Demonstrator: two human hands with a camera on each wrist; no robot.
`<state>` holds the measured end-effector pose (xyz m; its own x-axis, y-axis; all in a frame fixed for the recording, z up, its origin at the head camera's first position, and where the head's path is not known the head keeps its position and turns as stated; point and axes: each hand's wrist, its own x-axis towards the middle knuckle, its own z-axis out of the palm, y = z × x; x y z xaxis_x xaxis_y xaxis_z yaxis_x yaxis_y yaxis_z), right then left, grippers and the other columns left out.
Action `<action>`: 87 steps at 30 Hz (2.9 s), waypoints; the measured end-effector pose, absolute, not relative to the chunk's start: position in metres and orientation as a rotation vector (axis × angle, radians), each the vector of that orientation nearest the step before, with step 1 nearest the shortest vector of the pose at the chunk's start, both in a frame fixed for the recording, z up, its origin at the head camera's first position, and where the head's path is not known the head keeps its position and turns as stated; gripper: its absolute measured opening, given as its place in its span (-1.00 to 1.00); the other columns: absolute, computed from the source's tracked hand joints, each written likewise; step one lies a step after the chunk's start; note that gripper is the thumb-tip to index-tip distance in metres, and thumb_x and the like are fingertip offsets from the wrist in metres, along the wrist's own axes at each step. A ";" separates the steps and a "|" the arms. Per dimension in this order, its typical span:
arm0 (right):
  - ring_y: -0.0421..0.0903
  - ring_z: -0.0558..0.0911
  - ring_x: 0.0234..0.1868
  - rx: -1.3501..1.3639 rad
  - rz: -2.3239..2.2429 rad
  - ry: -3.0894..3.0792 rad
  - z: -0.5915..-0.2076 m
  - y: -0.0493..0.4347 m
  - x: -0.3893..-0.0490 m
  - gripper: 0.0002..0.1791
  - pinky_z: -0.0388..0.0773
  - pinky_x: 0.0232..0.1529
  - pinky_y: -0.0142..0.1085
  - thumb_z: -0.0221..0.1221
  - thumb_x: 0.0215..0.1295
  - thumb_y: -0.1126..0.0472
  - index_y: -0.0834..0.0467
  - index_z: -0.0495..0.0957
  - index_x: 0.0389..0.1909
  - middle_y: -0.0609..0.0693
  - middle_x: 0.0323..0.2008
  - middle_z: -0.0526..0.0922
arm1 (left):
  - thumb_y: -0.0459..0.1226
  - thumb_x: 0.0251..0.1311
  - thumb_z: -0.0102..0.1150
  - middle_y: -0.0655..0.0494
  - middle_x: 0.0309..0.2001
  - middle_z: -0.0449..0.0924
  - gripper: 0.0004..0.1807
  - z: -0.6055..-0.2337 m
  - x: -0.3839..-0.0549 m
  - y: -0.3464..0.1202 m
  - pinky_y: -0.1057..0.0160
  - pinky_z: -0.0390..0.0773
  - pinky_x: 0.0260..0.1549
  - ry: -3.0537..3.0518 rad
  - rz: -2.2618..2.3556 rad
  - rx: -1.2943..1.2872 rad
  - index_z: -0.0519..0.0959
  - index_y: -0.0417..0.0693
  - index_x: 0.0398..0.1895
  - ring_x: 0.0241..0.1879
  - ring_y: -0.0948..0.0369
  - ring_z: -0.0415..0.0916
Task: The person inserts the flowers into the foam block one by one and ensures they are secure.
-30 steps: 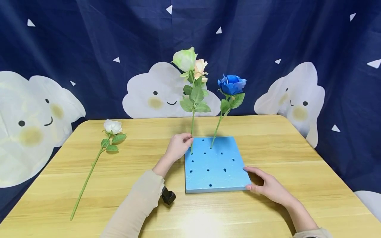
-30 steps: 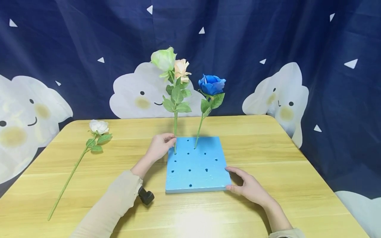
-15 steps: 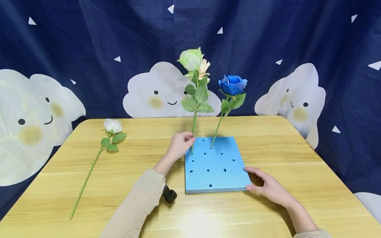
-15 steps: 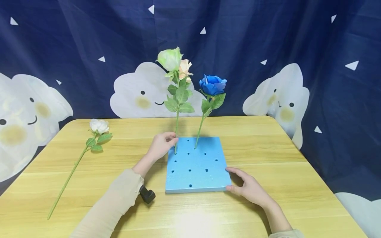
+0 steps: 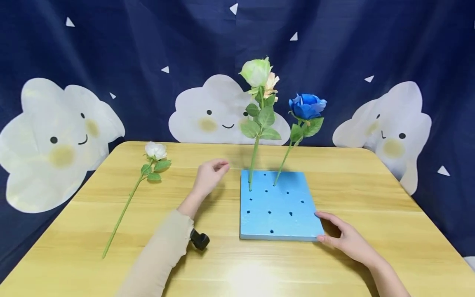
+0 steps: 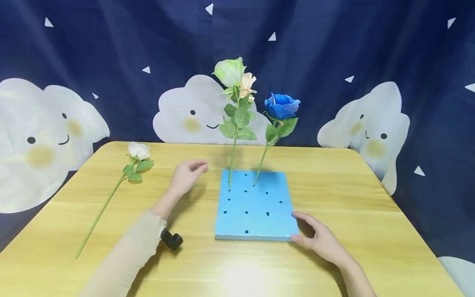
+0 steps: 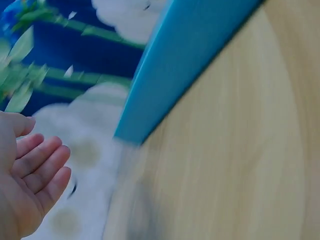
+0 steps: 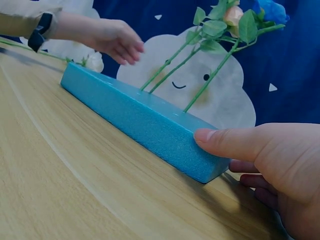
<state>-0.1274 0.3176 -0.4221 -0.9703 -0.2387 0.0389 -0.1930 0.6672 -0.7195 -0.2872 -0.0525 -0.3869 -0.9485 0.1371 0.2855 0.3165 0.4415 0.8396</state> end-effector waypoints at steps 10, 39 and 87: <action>0.17 0.27 0.23 -0.348 -1.177 2.836 -0.421 0.319 -0.127 -0.37 0.28 0.08 -0.17 0.24 0.18 0.04 0.02 0.30 0.28 0.10 0.23 0.37 | -0.18 0.24 0.12 -0.19 -0.14 0.62 -0.63 -0.372 -0.276 -0.170 0.29 0.47 -0.19 -2.479 -1.462 0.072 0.56 -0.28 -0.02 -0.16 0.04 0.56; 0.18 0.30 0.20 -0.357 -1.101 2.854 -0.421 0.318 -0.129 -0.37 0.27 -0.03 -0.52 0.22 0.20 0.05 0.08 0.31 0.28 0.15 0.22 0.36 | -0.28 0.04 0.20 -0.40 -0.16 0.49 -0.62 -0.388 -0.236 -0.275 0.05 0.49 -0.35 -3.098 -0.983 0.352 0.54 -0.50 -0.22 -0.23 -0.17 0.45; 0.20 0.29 0.22 -0.339 -1.106 2.855 -0.421 0.319 -0.127 -0.36 0.24 0.00 -0.51 0.22 0.19 0.02 0.09 0.30 0.28 0.16 0.22 0.36 | -0.51 0.30 -0.09 0.11 -0.50 0.63 -0.76 -0.362 -0.264 -0.147 0.44 0.51 -0.45 -1.620 -2.731 -0.027 0.56 -0.12 -0.41 -0.52 0.30 0.52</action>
<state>-0.1266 0.3193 -0.4208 -0.9740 -0.2255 0.0227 -0.1819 0.7181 -0.6717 -0.2643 -0.1474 -0.3623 -0.9993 0.0378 -0.0023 -0.0202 -0.4793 0.8774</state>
